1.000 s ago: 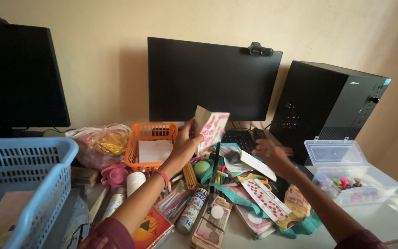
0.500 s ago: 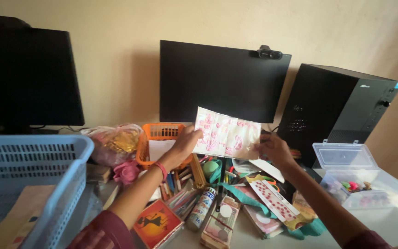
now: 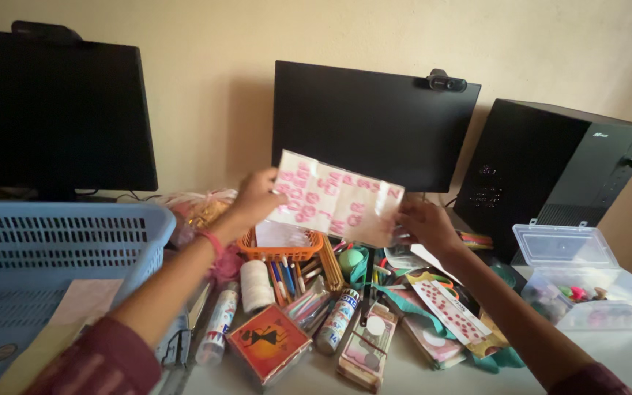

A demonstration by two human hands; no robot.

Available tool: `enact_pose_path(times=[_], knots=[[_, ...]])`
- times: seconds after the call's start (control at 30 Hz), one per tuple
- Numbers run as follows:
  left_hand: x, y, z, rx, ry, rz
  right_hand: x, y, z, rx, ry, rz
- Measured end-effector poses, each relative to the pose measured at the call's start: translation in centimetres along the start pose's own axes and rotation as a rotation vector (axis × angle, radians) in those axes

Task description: The person organizes craft supplies on a cluttered desk. They place small paint bottles into a clear plastic container, then sort papers and sticker sheets into a blue laundry basket. The person handles items one at a time, moving them from the desk into the containers.

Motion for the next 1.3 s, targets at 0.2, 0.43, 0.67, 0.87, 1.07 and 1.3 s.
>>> enact_pose_path(times=[0.2, 0.43, 0.67, 0.87, 1.07, 1.3], knots=[[-1.8, -6.2, 2.4, 0.000, -0.232, -0.051, 4.5, 4.0, 0.8, 0.001, -0.040, 0.045], [-5.9, -12.4, 7.3, 0.020, -0.313, -0.068, 9.8, 10.0, 0.6, 0.126, -0.132, 0.028], [-7.9, -19.3, 12.0, -0.055, -0.426, -0.176, 14.9, 15.7, -0.1, 0.269, -0.181, 0.054], [-9.7, -24.3, 16.1, -0.174, -0.534, -0.376, 18.4, 21.1, -0.7, 0.392, -0.216, 0.077], [-7.7, -30.5, 19.4, -0.236, -0.634, -0.446, 21.3, 26.5, -1.1, 0.409, -0.243, 0.027], [-5.5, -35.5, 24.0, -0.172, -0.881, -0.431, 24.0, 32.6, -2.0, 0.382, -0.374, 0.060]])
Point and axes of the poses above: each hand's wrist, its own z-axis away from the middle knuckle, its own y-axis out of the palm, x = y × z, the point moved 8 cm from there along -z, towards the middle knuckle, and after that the axes turned 8 degrees about z, right-handed, at the moved point
